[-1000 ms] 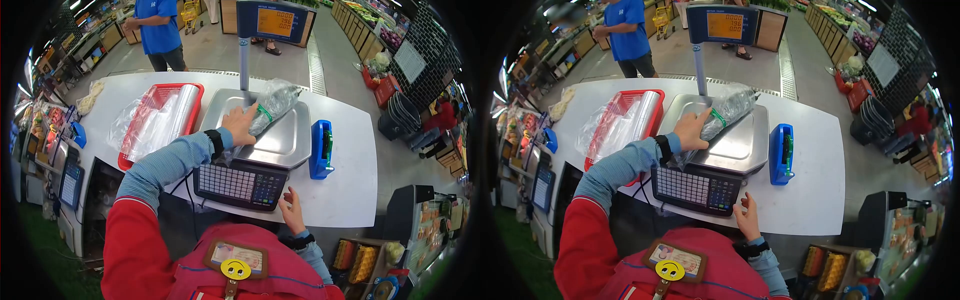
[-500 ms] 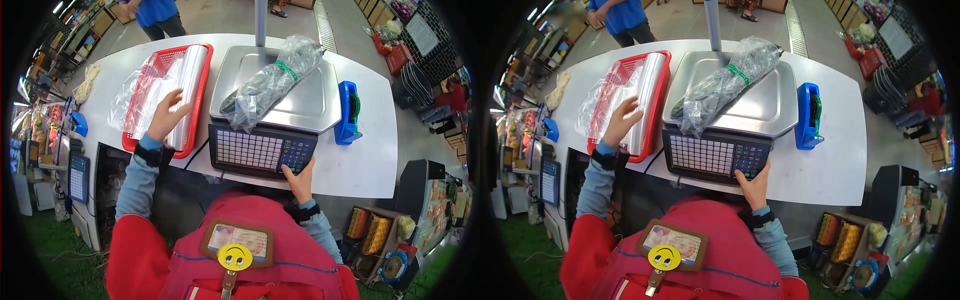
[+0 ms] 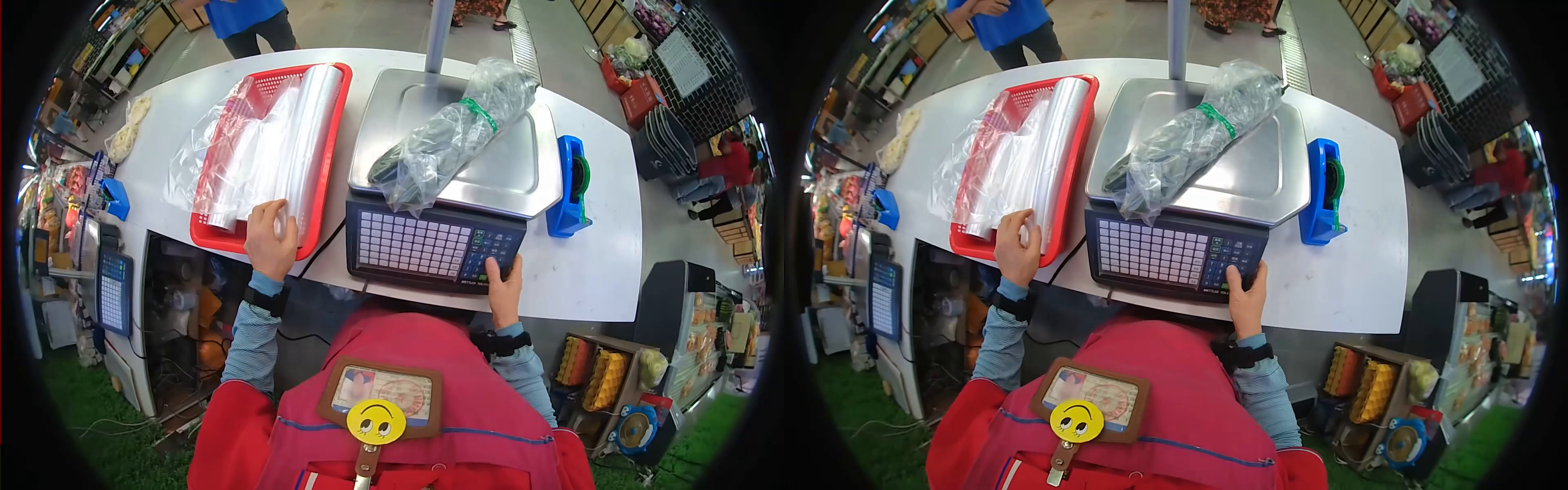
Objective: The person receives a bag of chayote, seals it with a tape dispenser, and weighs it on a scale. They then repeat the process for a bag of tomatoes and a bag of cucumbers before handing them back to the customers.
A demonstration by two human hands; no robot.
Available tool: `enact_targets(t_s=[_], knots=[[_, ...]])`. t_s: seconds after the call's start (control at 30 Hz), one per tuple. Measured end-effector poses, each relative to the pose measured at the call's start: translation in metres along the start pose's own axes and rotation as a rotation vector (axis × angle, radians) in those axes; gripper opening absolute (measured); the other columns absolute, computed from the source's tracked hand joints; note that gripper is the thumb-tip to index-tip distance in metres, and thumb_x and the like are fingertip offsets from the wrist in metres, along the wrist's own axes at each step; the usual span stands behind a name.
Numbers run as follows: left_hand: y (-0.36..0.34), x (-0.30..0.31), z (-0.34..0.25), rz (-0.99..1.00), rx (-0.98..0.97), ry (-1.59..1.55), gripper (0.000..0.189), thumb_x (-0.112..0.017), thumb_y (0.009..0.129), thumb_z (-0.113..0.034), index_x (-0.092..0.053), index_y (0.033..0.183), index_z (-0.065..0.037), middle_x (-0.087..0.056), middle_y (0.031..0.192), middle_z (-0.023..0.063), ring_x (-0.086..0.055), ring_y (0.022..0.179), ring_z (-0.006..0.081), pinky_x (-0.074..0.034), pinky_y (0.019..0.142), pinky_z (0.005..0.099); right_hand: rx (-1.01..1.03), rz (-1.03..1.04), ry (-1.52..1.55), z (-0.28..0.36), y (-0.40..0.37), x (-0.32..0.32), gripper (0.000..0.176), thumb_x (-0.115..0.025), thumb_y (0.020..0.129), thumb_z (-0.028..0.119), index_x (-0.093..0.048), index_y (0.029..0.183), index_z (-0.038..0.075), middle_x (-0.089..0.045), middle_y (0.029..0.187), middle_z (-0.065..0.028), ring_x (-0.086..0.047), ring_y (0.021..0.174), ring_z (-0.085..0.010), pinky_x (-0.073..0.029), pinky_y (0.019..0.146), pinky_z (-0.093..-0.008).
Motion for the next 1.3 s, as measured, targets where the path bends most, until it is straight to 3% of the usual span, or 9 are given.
enact_targets(t_s=[0.1, 0.17, 0.4, 0.47, 0.7, 0.77, 0.9, 1.1, 1.3], knots=[[0.001, 0.0, 0.0, -0.032, 0.005, -0.009, 0.023, -0.058, 0.073, -0.008, -0.059, 0.095, -0.003, -0.056, 0.096, 0.0108, -0.054, 0.09, 0.0278, -0.044, 0.076, 0.0353, 0.133, 0.067, -0.342, 0.008, -0.01, -0.007, 0.078, -0.071, 0.07, 0.016, -0.024, 0.129, -0.002, -0.048, 0.112, -0.0149, -0.05, 0.098, -0.0221, -0.04, 0.086, -0.0307], [0.0, 0.0, 0.001, -0.047, 0.009, -0.017, 0.022, -0.058, 0.073, -0.008, -0.059, 0.095, -0.003, -0.057, 0.095, 0.0106, -0.055, 0.089, 0.0277, -0.045, 0.075, 0.0351, 0.347, 0.055, -0.569, 0.02, -0.016, -0.012, 0.078, -0.068, 0.071, 0.009, -0.019, 0.13, 0.0, -0.045, 0.114, -0.0147, -0.049, 0.099, -0.0216, -0.04, 0.087, -0.0315], [0.0, -0.001, 0.002, -0.098, -0.033, -0.018, 0.02, -0.058, 0.073, -0.007, -0.06, 0.092, -0.003, -0.058, 0.093, 0.0104, -0.056, 0.087, 0.0276, -0.045, 0.074, 0.035, 0.251, 0.19, -0.41, 0.009, -0.007, 0.01, 0.077, -0.065, 0.071, 0.004, -0.018, 0.133, -0.001, -0.042, 0.122, -0.0153, -0.046, 0.109, -0.0234, -0.039, 0.09, -0.0323], [-0.001, -0.001, 0.002, -0.105, -0.038, -0.015, 0.02, -0.058, 0.073, -0.007, -0.06, 0.092, -0.003, -0.059, 0.093, 0.0104, -0.056, 0.087, 0.0276, -0.046, 0.074, 0.035, 0.082, 0.269, -0.147, 0.006, -0.006, 0.021, 0.069, -0.057, 0.076, -0.001, -0.019, 0.134, 0.0, -0.041, 0.124, -0.0138, -0.046, 0.11, -0.0214, -0.04, 0.089, -0.031], [-0.001, 0.0, 0.001, -0.128, -0.037, -0.02, 0.018, -0.058, 0.073, -0.007, -0.06, 0.09, -0.003, -0.059, 0.093, 0.01, -0.057, 0.086, 0.0277, -0.046, 0.073, 0.035, 0.128, 0.321, -0.139, -0.002, 0.016, 0.042, 0.055, -0.052, 0.085, 0.005, -0.028, 0.134, 0.006, -0.047, 0.119, -0.0123, -0.047, 0.11, -0.0199, -0.044, 0.085, -0.0307], [-0.001, 0.0, 0.002, -0.143, -0.037, -0.029, 0.018, -0.058, 0.073, -0.007, -0.06, 0.09, -0.003, -0.059, 0.092, 0.01, -0.057, 0.086, 0.0277, -0.046, 0.073, 0.035, 0.03, 0.091, 0.012, 0.017, 0.025, 0.05, 0.048, -0.05, 0.087, 0.01, -0.033, 0.132, 0.007, -0.048, 0.118, -0.0112, -0.047, 0.111, -0.0198, -0.043, 0.087, -0.0323], [-0.003, 0.0, 0.001, -0.136, -0.025, -0.019, 0.017, -0.058, 0.073, -0.008, -0.06, 0.089, -0.004, -0.059, 0.091, 0.0102, -0.057, 0.085, 0.0283, -0.046, 0.072, 0.0353, 0.22, -0.089, -0.181, 0.02, 0.059, 0.052, 0.045, -0.048, 0.088, 0.01, -0.035, 0.131, 0.007, -0.046, 0.124, -0.0136, -0.043, 0.116, -0.0222, -0.039, 0.092, -0.0338], [-0.004, 0.0, 0.002, -0.148, -0.031, -0.015, 0.016, -0.058, 0.073, -0.007, -0.06, 0.088, -0.003, -0.059, 0.09, 0.0105, -0.057, 0.084, 0.0285, -0.046, 0.071, 0.0357, 0.301, -0.073, -0.145, 0.017, 0.081, 0.043, 0.05, -0.048, 0.084, 0.002, -0.034, 0.131, 0.004, -0.045, 0.125, -0.017, -0.045, 0.115, -0.0251, -0.037, 0.095, -0.0338], [-0.004, -0.003, 0.002, -0.154, -0.038, -0.012, 0.016, -0.058, 0.073, -0.007, -0.061, 0.088, -0.003, -0.059, 0.09, 0.0102, -0.057, 0.084, 0.0282, -0.046, 0.071, 0.0357, 0.331, -0.082, -0.218, 0.021, 0.079, 0.044, 0.048, -0.051, 0.085, 0.003, -0.034, 0.13, 0.003, -0.046, 0.124, -0.0132, -0.048, 0.111, -0.0203, -0.042, 0.09, -0.0303]])
Point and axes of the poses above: each hand's wrist, its own y-axis towards the middle knuckle, its own x-axis out of the back of the hand, z = x × y, the point moved 2 cm from there along y, towards the middle knuckle
